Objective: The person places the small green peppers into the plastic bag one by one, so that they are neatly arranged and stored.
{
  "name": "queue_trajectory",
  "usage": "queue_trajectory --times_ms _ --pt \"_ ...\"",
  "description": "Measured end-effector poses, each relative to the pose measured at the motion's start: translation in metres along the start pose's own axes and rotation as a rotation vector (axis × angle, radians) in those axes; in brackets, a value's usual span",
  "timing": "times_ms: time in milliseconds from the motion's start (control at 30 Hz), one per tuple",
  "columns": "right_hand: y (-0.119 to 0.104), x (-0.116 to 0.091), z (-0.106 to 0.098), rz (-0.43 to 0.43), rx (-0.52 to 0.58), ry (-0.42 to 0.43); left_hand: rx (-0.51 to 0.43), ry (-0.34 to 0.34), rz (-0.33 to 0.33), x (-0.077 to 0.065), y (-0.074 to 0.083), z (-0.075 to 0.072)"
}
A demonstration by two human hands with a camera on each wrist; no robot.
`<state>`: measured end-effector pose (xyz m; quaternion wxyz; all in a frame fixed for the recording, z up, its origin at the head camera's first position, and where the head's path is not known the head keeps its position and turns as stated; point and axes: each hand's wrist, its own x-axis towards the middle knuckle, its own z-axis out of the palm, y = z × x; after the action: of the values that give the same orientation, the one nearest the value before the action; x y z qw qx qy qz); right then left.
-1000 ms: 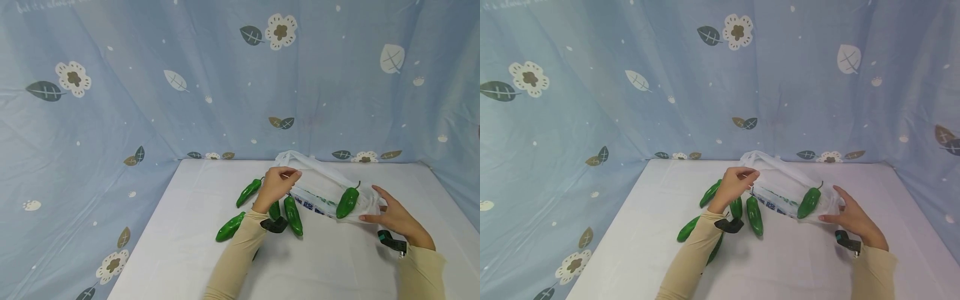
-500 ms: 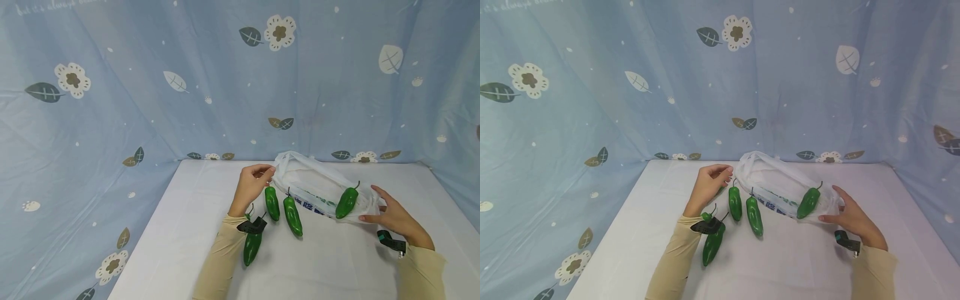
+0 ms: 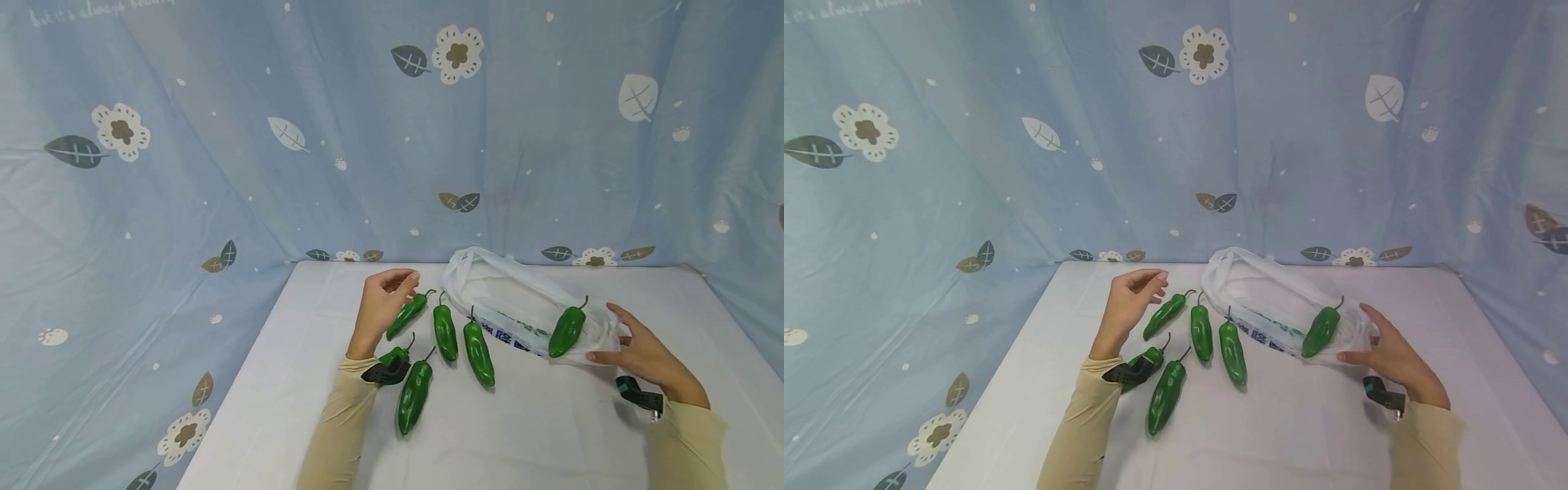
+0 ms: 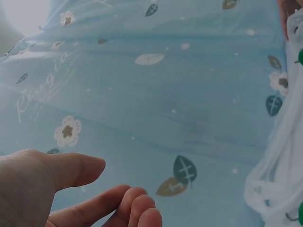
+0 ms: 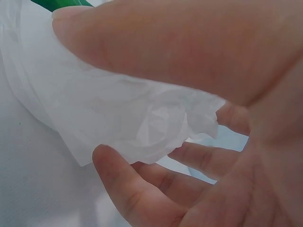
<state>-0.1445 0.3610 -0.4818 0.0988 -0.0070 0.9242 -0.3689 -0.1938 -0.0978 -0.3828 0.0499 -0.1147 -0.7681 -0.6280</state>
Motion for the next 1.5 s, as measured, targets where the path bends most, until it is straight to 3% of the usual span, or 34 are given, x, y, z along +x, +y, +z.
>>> queue_trajectory --times_ms 667,1167,1500 --pt "0.001 0.000 0.001 0.006 0.005 -0.009 0.030 0.149 -0.085 -0.015 -0.024 -0.048" --pt "0.001 0.001 0.000 0.024 -0.007 -0.005 0.066 0.214 -0.190 -0.029 -0.055 -0.065" --pt "0.001 0.000 0.001 0.000 0.000 0.004 0.106 0.219 -0.255 -0.043 -0.068 -0.072"
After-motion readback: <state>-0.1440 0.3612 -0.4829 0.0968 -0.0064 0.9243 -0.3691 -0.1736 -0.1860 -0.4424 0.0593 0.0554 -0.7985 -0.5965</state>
